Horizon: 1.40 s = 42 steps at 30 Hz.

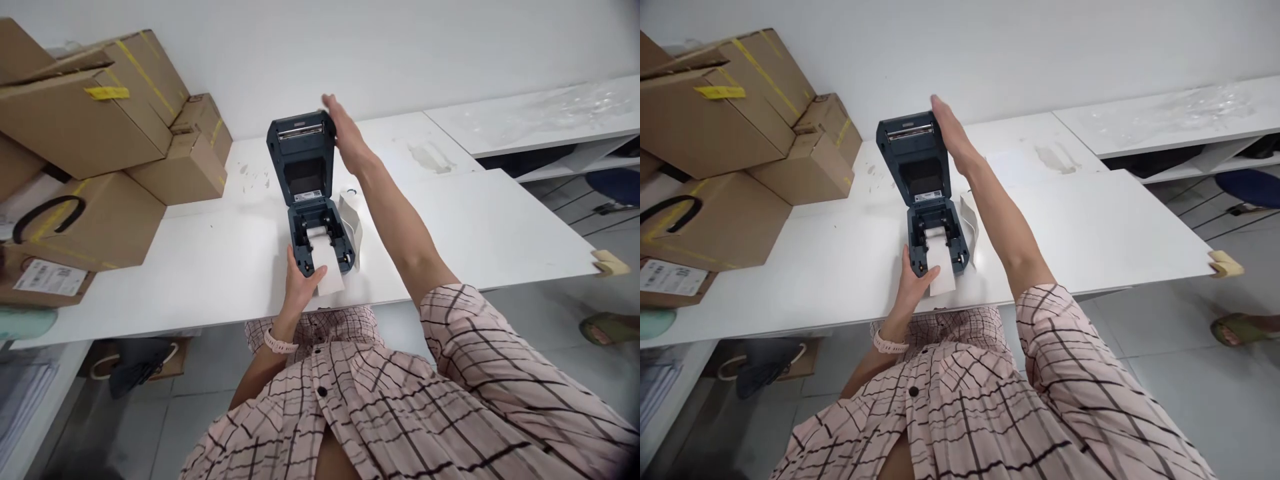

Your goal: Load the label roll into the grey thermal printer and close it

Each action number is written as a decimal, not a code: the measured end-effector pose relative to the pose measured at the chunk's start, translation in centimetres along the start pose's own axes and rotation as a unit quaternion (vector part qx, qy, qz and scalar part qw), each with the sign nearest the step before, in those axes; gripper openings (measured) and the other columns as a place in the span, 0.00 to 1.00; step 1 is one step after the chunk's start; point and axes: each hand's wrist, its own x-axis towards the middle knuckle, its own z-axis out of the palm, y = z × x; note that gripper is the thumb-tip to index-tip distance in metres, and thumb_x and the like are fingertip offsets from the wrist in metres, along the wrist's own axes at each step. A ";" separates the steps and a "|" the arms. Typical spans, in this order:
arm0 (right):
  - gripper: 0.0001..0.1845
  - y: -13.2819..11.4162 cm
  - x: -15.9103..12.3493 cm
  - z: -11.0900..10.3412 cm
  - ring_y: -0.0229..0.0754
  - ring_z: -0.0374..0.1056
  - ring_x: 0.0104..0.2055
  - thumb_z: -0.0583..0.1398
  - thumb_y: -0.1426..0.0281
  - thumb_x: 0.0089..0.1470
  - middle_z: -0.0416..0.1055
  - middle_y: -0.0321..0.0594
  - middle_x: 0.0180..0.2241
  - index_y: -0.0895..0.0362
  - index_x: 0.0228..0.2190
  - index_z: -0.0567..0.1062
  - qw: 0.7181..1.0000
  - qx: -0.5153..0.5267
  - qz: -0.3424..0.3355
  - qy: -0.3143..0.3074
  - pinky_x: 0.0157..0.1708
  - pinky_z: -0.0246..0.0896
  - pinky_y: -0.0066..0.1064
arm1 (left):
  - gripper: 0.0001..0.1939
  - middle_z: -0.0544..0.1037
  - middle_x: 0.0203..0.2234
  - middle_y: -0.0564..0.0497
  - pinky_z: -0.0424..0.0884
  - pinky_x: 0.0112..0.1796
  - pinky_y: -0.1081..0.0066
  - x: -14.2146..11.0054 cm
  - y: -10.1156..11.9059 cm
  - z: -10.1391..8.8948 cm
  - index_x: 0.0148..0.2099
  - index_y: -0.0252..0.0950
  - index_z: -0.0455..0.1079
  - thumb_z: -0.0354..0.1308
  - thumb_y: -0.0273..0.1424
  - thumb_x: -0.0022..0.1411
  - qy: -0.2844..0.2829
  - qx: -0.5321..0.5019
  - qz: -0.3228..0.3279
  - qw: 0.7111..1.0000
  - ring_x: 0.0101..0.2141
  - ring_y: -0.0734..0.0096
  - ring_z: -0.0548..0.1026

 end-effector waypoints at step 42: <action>0.53 3.0 -24.4 6.1 0.53 0.52 0.74 0.65 0.48 0.51 0.52 0.47 0.73 0.51 0.71 0.52 0.958 0.148 0.235 0.075 0.72 0.52 0.48 | 0.25 0.73 0.22 0.52 0.62 0.25 0.71 -5.7 -1.6 1.6 0.29 0.37 0.69 0.62 0.55 0.57 -0.016 -0.183 -0.091 0.979 0.23 0.75 0.67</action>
